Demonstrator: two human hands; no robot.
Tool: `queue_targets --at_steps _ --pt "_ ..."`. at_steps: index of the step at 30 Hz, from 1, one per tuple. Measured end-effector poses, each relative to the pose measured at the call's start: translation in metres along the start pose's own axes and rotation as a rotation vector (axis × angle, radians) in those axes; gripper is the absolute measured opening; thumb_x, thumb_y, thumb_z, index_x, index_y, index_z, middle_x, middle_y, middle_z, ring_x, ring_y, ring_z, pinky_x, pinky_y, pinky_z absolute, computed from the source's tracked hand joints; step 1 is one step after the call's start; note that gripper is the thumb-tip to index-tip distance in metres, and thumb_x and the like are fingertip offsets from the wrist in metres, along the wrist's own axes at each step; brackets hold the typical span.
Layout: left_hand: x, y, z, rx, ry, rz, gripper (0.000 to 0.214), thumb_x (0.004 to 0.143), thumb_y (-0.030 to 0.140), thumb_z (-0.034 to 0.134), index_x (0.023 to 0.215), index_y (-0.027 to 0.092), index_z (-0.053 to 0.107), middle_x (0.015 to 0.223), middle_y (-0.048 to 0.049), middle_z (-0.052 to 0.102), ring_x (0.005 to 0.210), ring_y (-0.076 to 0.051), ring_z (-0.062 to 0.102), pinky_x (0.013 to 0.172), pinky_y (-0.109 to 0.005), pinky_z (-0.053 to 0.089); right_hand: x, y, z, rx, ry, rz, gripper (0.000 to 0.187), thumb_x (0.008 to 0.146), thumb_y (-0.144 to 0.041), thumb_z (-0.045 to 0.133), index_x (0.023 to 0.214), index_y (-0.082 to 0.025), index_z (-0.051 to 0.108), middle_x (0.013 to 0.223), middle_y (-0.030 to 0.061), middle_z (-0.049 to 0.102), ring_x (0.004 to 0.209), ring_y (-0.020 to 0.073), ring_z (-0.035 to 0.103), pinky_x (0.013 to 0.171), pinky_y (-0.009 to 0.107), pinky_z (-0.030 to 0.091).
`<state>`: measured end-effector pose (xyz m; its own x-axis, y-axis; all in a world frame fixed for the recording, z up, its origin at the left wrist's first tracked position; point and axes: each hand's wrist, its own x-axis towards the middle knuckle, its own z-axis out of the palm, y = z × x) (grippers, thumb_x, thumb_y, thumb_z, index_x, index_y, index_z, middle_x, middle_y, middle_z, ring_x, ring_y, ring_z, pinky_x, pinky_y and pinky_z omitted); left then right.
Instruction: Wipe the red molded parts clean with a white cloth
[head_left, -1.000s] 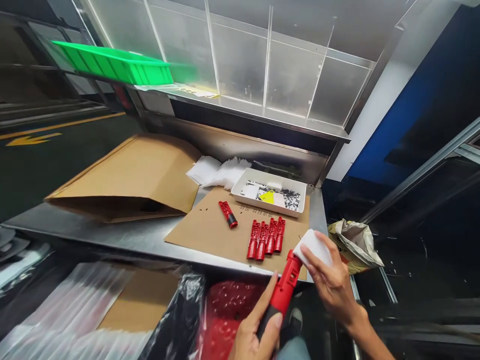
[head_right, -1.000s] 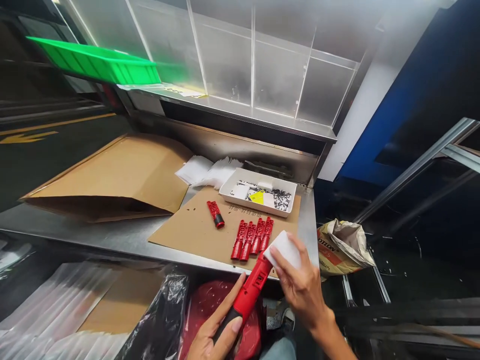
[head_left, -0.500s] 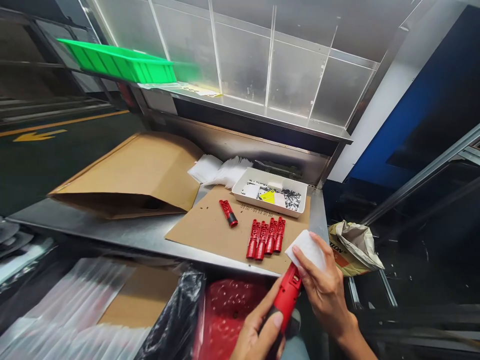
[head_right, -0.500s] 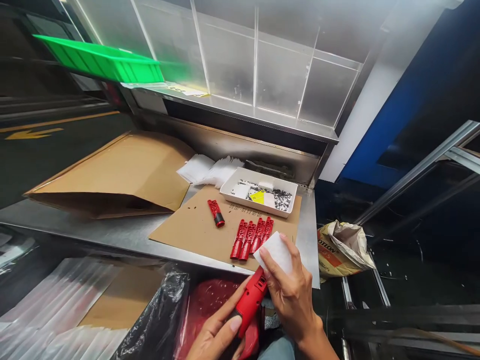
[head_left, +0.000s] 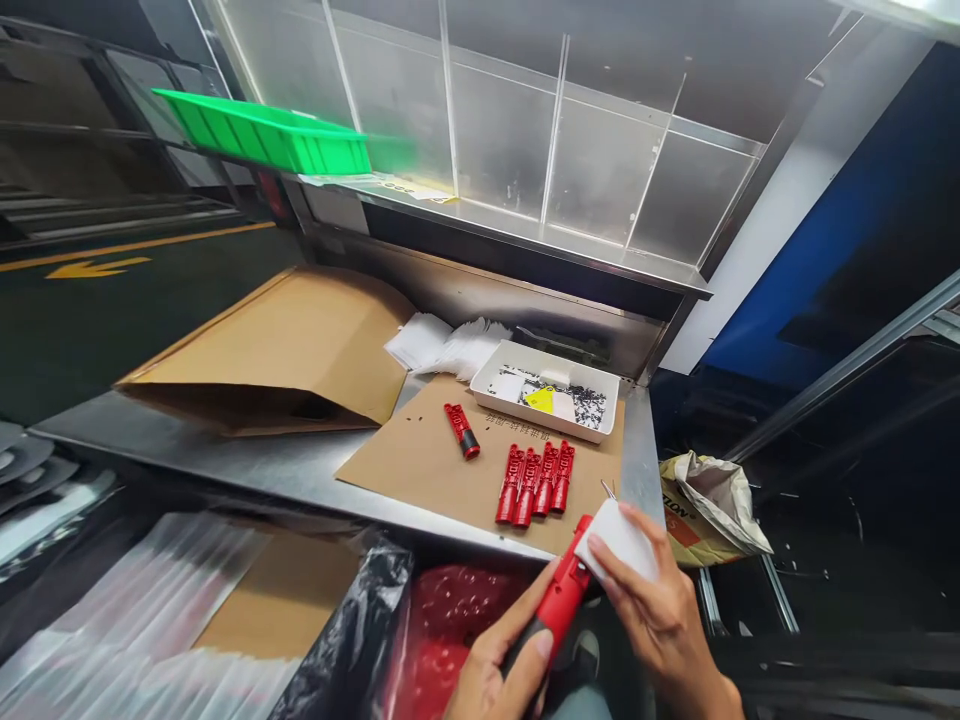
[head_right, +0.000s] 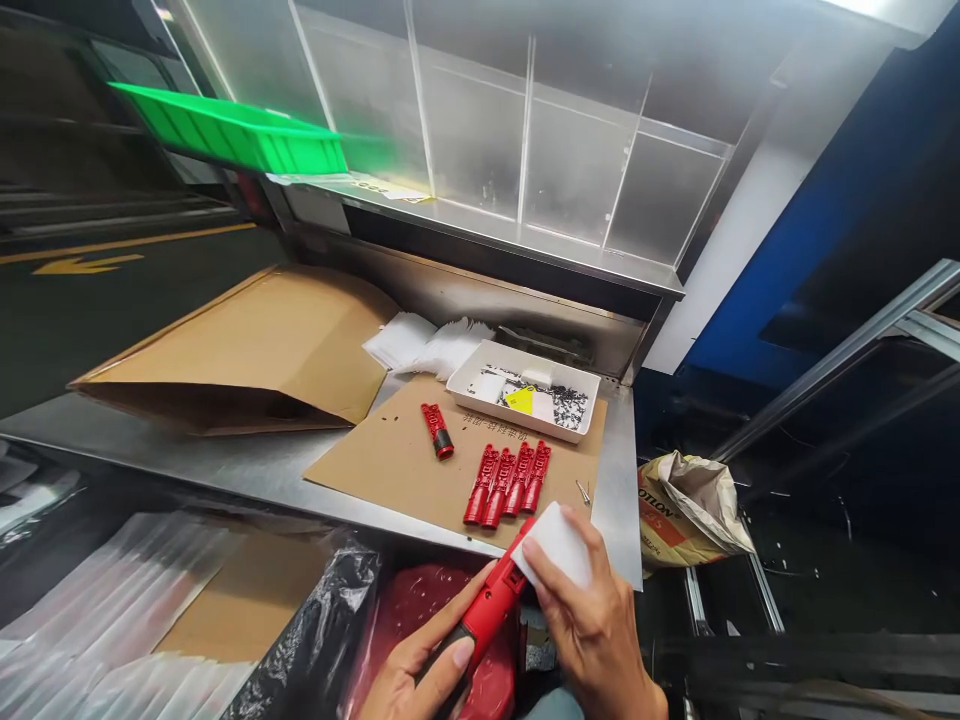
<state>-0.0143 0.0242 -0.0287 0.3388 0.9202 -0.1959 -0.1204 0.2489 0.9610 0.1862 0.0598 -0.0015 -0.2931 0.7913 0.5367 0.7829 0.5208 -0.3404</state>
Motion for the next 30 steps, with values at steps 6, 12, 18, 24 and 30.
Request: queue_targets --at_steps 6,12,18,24,30 --pt "0.000 0.001 -0.006 0.107 0.066 0.018 0.065 0.087 0.061 0.053 0.140 0.024 0.054 0.071 -0.0038 0.072 0.059 -0.021 0.062 0.062 -0.029 0.056 0.002 0.003 0.004 -0.040 -0.030 0.019 0.044 0.100 -0.026 0.044 0.140 -0.041 0.050 0.151 0.0078 0.034 0.121 0.0260 0.062 0.088 0.034 0.060" --pt "0.001 0.004 -0.002 0.049 0.117 0.044 0.063 0.084 0.059 0.060 0.135 0.022 0.060 0.083 -0.0060 0.074 0.064 -0.017 0.059 0.068 -0.025 0.054 0.002 0.006 0.009 -0.063 -0.030 0.085 0.040 0.101 -0.030 0.043 0.137 -0.044 0.052 0.146 0.0077 0.039 0.110 0.0242 0.067 0.082 0.033 0.062" --pt "0.006 0.003 -0.009 -0.329 0.029 -0.166 0.089 0.078 0.065 0.066 0.147 0.016 0.042 0.045 0.0053 0.049 0.035 -0.005 0.025 0.034 -0.015 0.027 0.005 0.005 0.019 -0.010 0.047 0.056 0.044 0.101 -0.025 0.042 0.141 -0.041 0.049 0.148 0.0074 0.034 0.127 0.0239 0.056 0.084 0.027 0.060" --pt "0.009 0.000 -0.017 -0.449 0.004 -0.258 0.100 0.073 0.066 0.070 0.151 0.014 0.034 0.045 0.0034 0.052 0.033 -0.004 0.035 0.033 -0.012 0.025 0.008 0.002 0.027 0.035 0.095 0.054 0.045 0.099 -0.022 0.046 0.140 -0.039 0.051 0.148 0.0077 0.034 0.129 0.0237 0.054 0.089 0.028 0.059" --pt "0.010 0.001 -0.022 -0.523 0.011 -0.273 0.096 0.079 0.060 0.068 0.154 0.018 0.024 0.047 0.0041 0.053 0.033 -0.004 0.036 0.033 -0.012 0.026 0.014 -0.004 0.034 0.063 0.178 0.104 0.040 0.099 -0.021 0.048 0.133 -0.037 0.059 0.146 0.0076 0.037 0.127 0.0227 0.055 0.092 0.030 0.058"
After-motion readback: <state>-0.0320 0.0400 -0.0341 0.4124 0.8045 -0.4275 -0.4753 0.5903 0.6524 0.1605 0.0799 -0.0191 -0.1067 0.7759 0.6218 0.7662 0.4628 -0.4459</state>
